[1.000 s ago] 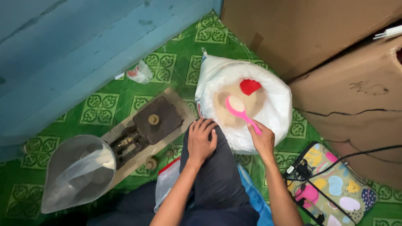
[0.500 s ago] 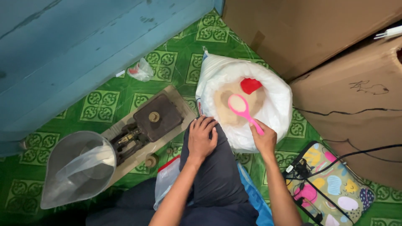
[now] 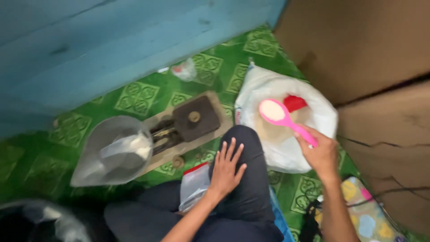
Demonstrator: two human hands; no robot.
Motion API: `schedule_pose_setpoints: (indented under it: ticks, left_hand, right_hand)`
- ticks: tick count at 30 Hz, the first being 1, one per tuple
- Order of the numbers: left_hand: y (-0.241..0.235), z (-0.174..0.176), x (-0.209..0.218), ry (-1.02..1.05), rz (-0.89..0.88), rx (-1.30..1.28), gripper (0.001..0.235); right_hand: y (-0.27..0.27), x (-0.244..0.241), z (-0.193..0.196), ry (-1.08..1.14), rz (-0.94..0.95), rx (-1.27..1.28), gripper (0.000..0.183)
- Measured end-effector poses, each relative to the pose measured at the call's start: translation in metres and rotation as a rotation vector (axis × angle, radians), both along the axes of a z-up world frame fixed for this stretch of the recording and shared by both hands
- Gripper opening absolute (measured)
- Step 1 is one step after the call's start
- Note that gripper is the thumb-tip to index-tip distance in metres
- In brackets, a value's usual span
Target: Packaging powder from a large sack into small plastic bags using a scoop and a scale
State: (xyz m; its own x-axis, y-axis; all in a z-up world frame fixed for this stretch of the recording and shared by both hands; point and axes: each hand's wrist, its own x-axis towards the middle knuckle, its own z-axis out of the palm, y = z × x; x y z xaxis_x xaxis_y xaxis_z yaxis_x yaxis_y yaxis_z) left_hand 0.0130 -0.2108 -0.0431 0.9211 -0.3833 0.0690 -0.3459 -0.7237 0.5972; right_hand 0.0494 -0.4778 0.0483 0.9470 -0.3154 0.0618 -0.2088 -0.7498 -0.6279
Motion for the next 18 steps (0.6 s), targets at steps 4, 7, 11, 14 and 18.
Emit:
schedule_pose_setpoints:
  ticks: [4,7,11,14,18]
  left_hand:
    - [0.039,-0.008,-0.04,0.107,0.101,-0.228,0.062]
    - [0.071,0.027,-0.059,0.174,0.213,-0.369,0.037]
    - [0.116,0.055,-0.064,0.01,0.413,-0.454,0.023]
    - [0.152,0.081,-0.053,-0.184,0.57,-0.439,0.018]
    - [0.191,0.089,-0.037,-0.268,0.809,-0.356,0.025]
  right_hand:
    - [0.02,0.01,0.034,-0.098,0.196,-0.152,0.029]
    - [0.045,0.015,0.066,-0.121,0.301,-0.128,0.029]
    - [0.078,0.02,0.089,-0.157,0.416,-0.147,0.029]
    - [0.11,0.024,0.105,-0.158,0.501,-0.184,0.029]
    - [0.151,0.024,0.12,-0.166,0.617,-0.15,0.023]
